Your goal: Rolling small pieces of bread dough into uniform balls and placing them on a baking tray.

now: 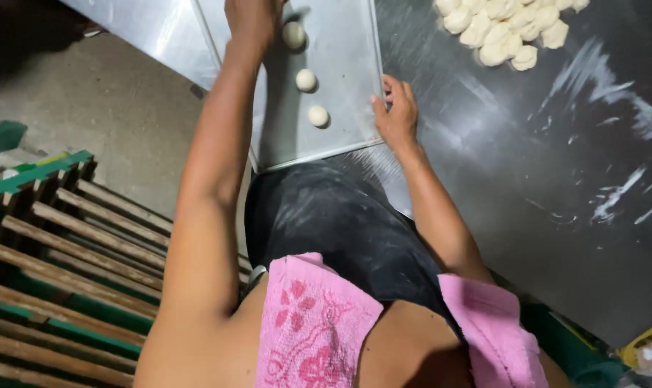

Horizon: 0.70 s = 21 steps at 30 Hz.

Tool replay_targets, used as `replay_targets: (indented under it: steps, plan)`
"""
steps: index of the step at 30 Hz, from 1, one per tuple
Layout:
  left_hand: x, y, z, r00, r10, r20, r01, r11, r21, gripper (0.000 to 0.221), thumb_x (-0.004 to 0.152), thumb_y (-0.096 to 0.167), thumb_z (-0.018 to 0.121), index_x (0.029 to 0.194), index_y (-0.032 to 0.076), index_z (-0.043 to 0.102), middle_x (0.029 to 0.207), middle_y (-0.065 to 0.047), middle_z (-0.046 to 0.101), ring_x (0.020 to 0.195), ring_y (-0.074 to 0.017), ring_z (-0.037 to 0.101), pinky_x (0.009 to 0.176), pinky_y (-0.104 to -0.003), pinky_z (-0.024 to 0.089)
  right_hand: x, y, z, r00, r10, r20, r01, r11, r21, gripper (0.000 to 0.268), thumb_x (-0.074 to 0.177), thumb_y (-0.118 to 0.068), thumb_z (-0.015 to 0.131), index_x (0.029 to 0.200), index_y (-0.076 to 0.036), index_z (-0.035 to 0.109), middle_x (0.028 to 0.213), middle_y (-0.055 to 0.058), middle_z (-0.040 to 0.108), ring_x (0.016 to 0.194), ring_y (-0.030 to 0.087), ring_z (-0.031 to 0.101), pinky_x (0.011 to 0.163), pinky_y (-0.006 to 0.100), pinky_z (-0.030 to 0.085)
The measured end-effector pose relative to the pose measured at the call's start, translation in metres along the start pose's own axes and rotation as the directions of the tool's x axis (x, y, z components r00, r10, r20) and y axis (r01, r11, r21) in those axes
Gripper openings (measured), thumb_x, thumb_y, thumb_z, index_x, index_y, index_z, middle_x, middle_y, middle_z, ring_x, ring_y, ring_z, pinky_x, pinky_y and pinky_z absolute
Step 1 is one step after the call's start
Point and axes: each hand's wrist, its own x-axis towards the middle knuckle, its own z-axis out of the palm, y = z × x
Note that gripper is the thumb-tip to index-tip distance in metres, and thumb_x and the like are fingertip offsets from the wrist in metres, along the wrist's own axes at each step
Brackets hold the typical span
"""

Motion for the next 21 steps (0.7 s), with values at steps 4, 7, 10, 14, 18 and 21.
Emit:
replay_targets:
  steps: [4, 7, 10, 14, 18, 21]
  plan:
    - [-0.096, 0.073, -0.063, 0.951, -0.04, 0.307, 0.086, 0.987, -0.137, 0.048, 0.091, 0.025, 0.081, 0.128, 0.007, 0.057, 0.106, -0.018, 0.063, 0.086, -0.0393, 0.067, 0.074, -0.051, 0.052, 0.003, 0.02, 0.002, 1.0, -0.001, -0.029, 0.0, 1.0, -0.022, 0.044, 0.092, -0.009, 0.079, 0.133, -0.003, 0.063, 0.11, 0.011, 0.065, 0.089, 0.022, 0.066, 0.081, 0.035, 0.057]
    - [-0.141, 0.134, -0.092, 0.926, 0.104, 0.364, -0.018, 0.973, -0.232, 0.055, 0.08, 0.03, 0.085, 0.121, 0.004, 0.06, 0.109, -0.025, 0.06, 0.082, -0.0461, 0.064, 0.067, -0.054, 0.052, 0.006, 0.023, 0.003, 0.998, 0.049, -0.028, -0.048, 0.999, 0.016, 0.042, 0.093, -0.01, 0.078, 0.132, -0.004, 0.063, 0.11, 0.01, 0.065, 0.087, 0.019, 0.066, 0.081, 0.033, 0.057]
    - [-0.164, 0.128, -0.073, 0.9, 0.065, 0.431, 0.005, 0.988, -0.157, 0.047, 0.081, 0.026, 0.082, 0.116, 0.003, 0.06, 0.109, -0.024, 0.059, 0.081, -0.047, 0.063, 0.068, -0.055, 0.052, 0.01, 0.016, 0.001, 0.997, 0.072, -0.01, -0.072, 0.997, 0.025, 0.042, 0.092, -0.01, 0.078, 0.131, -0.004, 0.064, 0.11, 0.01, 0.065, 0.085, 0.019, 0.066, 0.08, 0.034, 0.057]
    - [-0.176, 0.123, -0.058, 0.871, 0.044, 0.489, -0.001, 0.996, -0.088, 0.028, 0.09, 0.023, 0.078, 0.107, 0.007, 0.061, 0.106, -0.02, 0.061, 0.088, -0.0441, 0.065, 0.076, -0.053, 0.053, 0.008, 0.022, -0.002, 0.997, 0.078, 0.007, -0.078, 0.997, 0.003, 0.042, 0.092, -0.011, 0.079, 0.131, -0.004, 0.064, 0.109, 0.01, 0.066, 0.085, 0.02, 0.066, 0.079, 0.034, 0.056]
    - [-0.17, 0.136, -0.096, 0.892, -0.035, 0.452, 0.088, 0.992, -0.096, 0.031, 0.089, 0.026, 0.077, 0.109, 0.007, 0.063, 0.105, -0.02, 0.062, 0.09, -0.0432, 0.065, 0.077, -0.053, 0.052, 0.012, 0.025, 0.004, 0.998, 0.056, 0.018, -0.056, 0.998, -0.001, 0.039, 0.092, -0.013, 0.079, 0.128, -0.004, 0.065, 0.107, 0.012, 0.067, 0.085, 0.021, 0.068, 0.078, 0.034, 0.057]
    - [-0.201, 0.115, -0.116, 0.953, -0.213, 0.216, 0.227, 0.973, -0.04, 0.034, 0.095, 0.026, 0.073, 0.119, 0.005, 0.062, 0.112, -0.021, 0.063, 0.095, -0.0417, 0.065, 0.082, -0.051, 0.052, 0.012, 0.032, 0.002, 0.997, 0.074, 0.031, -0.074, 0.997, -0.01, 0.035, 0.092, -0.014, 0.079, 0.123, -0.003, 0.066, 0.104, 0.012, 0.067, 0.085, 0.022, 0.069, 0.078, 0.035, 0.057]
